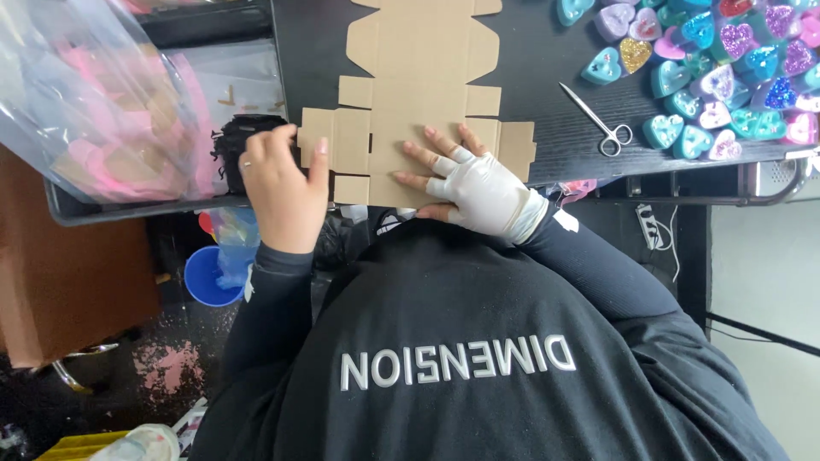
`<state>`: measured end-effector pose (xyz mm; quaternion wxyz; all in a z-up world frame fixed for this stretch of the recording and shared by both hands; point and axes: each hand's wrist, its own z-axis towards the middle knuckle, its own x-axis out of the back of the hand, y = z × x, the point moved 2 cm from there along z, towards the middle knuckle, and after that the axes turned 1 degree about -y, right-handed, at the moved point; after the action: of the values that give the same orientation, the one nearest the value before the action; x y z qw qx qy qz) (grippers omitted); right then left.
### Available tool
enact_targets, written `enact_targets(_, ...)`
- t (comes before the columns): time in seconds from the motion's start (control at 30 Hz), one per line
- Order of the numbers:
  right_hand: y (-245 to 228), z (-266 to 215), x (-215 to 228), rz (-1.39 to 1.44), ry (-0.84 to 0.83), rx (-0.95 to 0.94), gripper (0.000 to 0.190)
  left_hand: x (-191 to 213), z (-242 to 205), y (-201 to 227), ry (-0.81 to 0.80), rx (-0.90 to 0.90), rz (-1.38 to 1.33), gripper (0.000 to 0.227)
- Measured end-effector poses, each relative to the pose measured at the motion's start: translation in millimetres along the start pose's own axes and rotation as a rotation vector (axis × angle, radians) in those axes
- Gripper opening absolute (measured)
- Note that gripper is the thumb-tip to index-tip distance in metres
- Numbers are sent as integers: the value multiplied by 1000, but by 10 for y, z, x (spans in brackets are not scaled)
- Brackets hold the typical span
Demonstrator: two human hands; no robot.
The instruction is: Assembling a cardboard gift box and placing heart-shaped products inside.
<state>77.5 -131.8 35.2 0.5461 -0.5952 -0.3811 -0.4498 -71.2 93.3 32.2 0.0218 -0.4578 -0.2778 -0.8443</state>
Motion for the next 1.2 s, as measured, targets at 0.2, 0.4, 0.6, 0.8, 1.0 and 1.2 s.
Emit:
enact_targets(0.2, 47, -132, 15, 24, -7, -4, 66, -35, 41, 156, -37, 82, 165, 42)
enact_targets(0.4, 107, -202, 56, 42, -48, 10, 62, -63, 160, 40, -209, 262, -459, 52)
enact_targets(0.6, 121, -173, 129, 105, -109, 28, 64, 8, 219, 338, -327, 178, -246, 40)
enact_targets(0.8, 17, -63, 71, 28, -191, -6, 65, 11, 307, 1047, -143, -259, 53, 21)
enact_targets(1.0, 0, -73, 115, -39, -249, -92, 55, -122, 354, 1054, -118, -330, 96, 16)
enact_targets(1.2, 78, -209, 218, 114, -128, -52, 56, 78, 355, 423, -146, -156, 18, 31)
